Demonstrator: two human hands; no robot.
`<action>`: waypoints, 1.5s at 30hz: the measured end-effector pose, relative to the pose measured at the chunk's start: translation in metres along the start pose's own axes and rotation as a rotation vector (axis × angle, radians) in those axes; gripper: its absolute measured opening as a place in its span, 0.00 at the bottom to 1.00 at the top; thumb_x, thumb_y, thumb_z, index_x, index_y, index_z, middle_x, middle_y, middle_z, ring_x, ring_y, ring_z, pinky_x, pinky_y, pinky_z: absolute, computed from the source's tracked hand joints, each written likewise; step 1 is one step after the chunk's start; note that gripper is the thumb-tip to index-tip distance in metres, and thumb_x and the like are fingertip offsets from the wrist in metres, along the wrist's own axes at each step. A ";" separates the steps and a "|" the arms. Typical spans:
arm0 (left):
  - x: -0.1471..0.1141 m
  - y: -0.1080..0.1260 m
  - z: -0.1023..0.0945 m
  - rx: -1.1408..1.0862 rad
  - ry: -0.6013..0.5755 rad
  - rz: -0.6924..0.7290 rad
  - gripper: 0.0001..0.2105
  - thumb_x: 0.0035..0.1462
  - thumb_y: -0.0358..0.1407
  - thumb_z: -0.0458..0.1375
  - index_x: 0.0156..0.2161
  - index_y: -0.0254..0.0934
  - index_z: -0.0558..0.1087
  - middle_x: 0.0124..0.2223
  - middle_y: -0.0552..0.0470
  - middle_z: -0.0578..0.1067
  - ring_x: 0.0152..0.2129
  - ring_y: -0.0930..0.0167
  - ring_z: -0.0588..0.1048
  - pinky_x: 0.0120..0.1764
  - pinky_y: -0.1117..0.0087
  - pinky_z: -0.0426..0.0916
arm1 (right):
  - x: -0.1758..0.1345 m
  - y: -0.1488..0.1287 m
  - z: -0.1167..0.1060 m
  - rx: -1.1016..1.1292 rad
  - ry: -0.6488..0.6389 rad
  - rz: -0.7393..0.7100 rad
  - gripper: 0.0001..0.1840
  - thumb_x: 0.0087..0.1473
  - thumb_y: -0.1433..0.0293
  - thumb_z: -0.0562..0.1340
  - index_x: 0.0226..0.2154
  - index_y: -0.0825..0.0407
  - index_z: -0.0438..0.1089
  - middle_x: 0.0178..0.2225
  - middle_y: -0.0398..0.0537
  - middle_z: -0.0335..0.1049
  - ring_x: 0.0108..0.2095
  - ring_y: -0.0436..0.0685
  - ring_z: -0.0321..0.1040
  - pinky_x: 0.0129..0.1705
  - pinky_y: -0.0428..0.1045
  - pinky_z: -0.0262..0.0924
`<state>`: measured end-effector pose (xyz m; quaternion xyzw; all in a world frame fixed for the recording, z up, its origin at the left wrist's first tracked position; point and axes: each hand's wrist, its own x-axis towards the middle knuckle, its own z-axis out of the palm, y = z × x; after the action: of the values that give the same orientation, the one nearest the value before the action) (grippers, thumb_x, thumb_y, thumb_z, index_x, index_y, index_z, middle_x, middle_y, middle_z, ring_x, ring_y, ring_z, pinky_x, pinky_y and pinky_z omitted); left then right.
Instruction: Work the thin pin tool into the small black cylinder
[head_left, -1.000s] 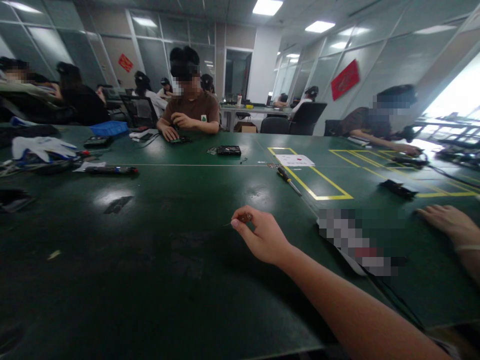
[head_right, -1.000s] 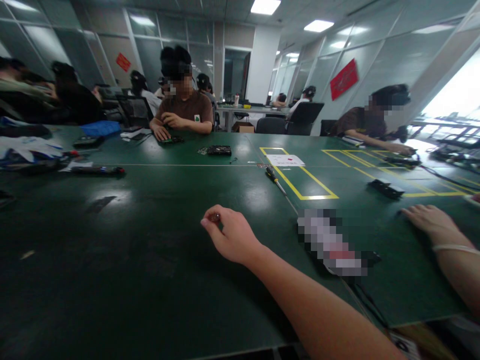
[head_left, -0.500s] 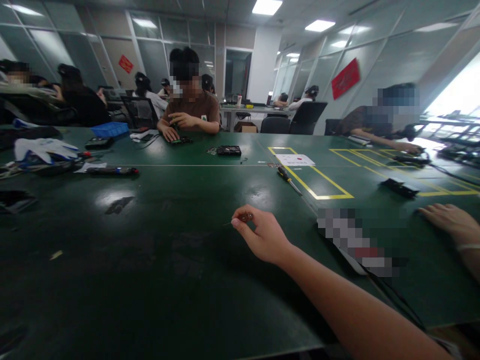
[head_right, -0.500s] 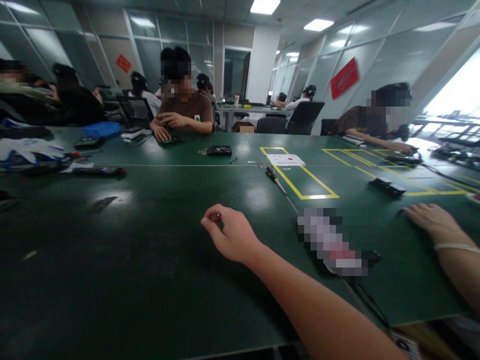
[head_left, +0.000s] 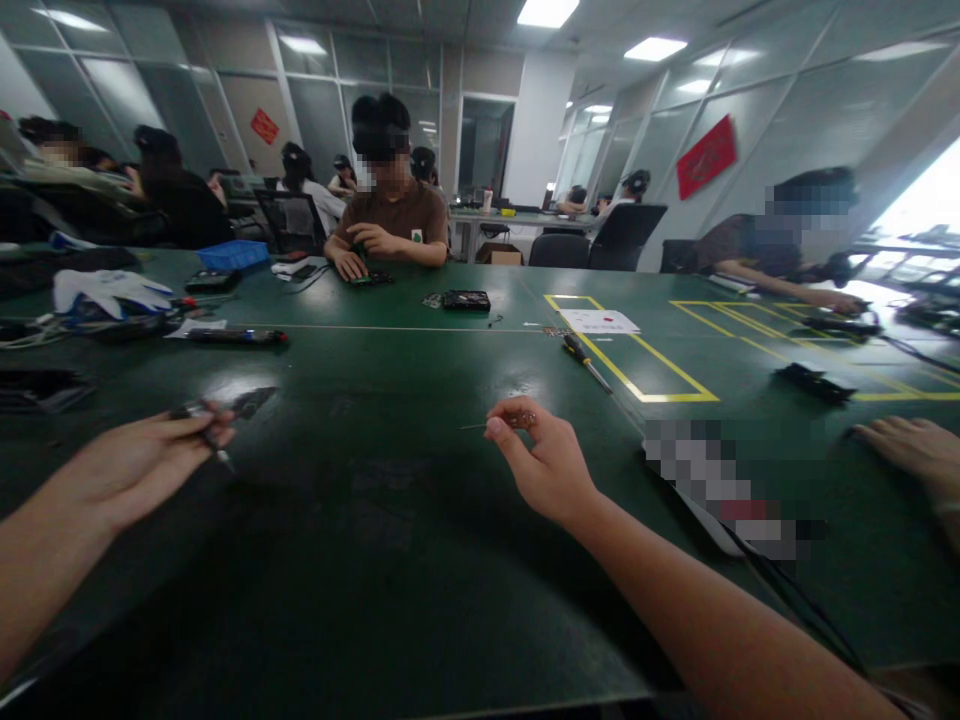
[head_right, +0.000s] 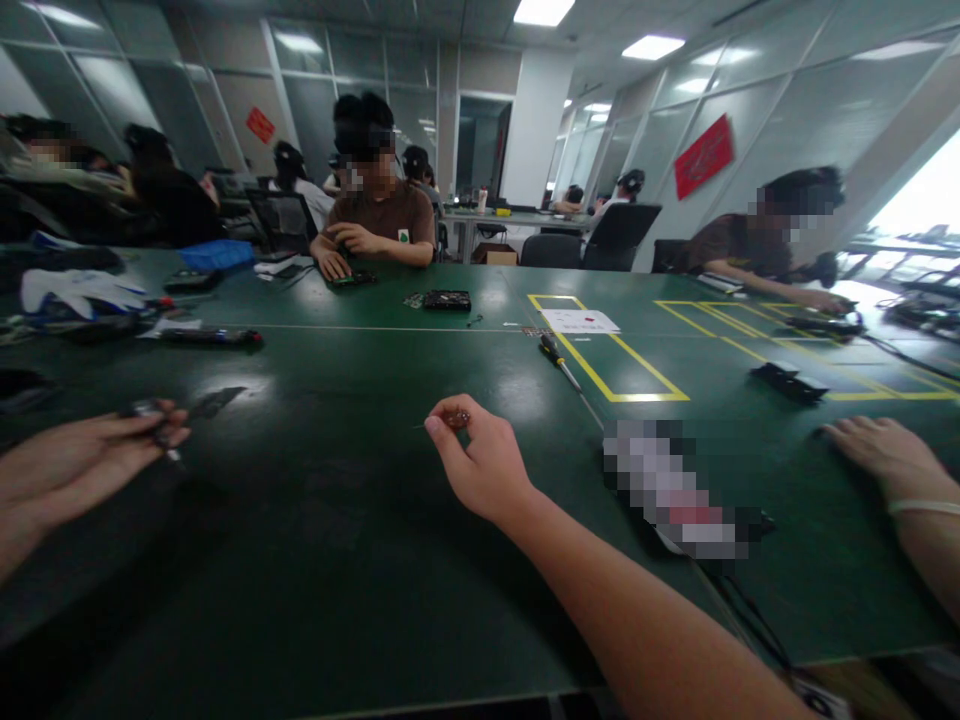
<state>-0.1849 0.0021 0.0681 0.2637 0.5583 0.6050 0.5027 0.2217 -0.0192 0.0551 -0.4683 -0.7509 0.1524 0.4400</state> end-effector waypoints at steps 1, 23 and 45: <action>-0.001 -0.009 0.013 0.002 -0.052 -0.056 0.15 0.69 0.18 0.46 0.38 0.29 0.74 0.33 0.56 0.79 0.34 0.77 0.78 0.37 0.77 0.75 | 0.000 0.000 0.000 0.006 0.015 0.000 0.07 0.66 0.65 0.60 0.39 0.49 0.72 0.33 0.46 0.78 0.35 0.56 0.77 0.40 0.51 0.66; -0.050 -0.128 0.152 0.464 -0.600 0.536 0.18 0.56 0.31 0.67 0.53 0.44 0.80 0.54 0.48 0.80 0.53 0.60 0.77 0.62 0.53 0.66 | -0.015 -0.013 -0.003 0.130 0.106 -0.148 0.05 0.65 0.66 0.60 0.39 0.48 0.70 0.28 0.43 0.73 0.25 0.53 0.69 0.30 0.50 0.64; -0.053 -0.122 0.154 0.509 -0.599 0.601 0.17 0.56 0.32 0.67 0.52 0.43 0.80 0.51 0.49 0.81 0.49 0.61 0.79 0.59 0.55 0.68 | -0.010 -0.014 0.000 -0.019 -0.045 -0.265 0.03 0.64 0.69 0.61 0.37 0.49 0.71 0.31 0.45 0.76 0.30 0.53 0.73 0.34 0.49 0.66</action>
<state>0.0075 0.0019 0.0024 0.6899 0.4187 0.4650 0.3641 0.2155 -0.0352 0.0592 -0.3659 -0.8172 0.0962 0.4348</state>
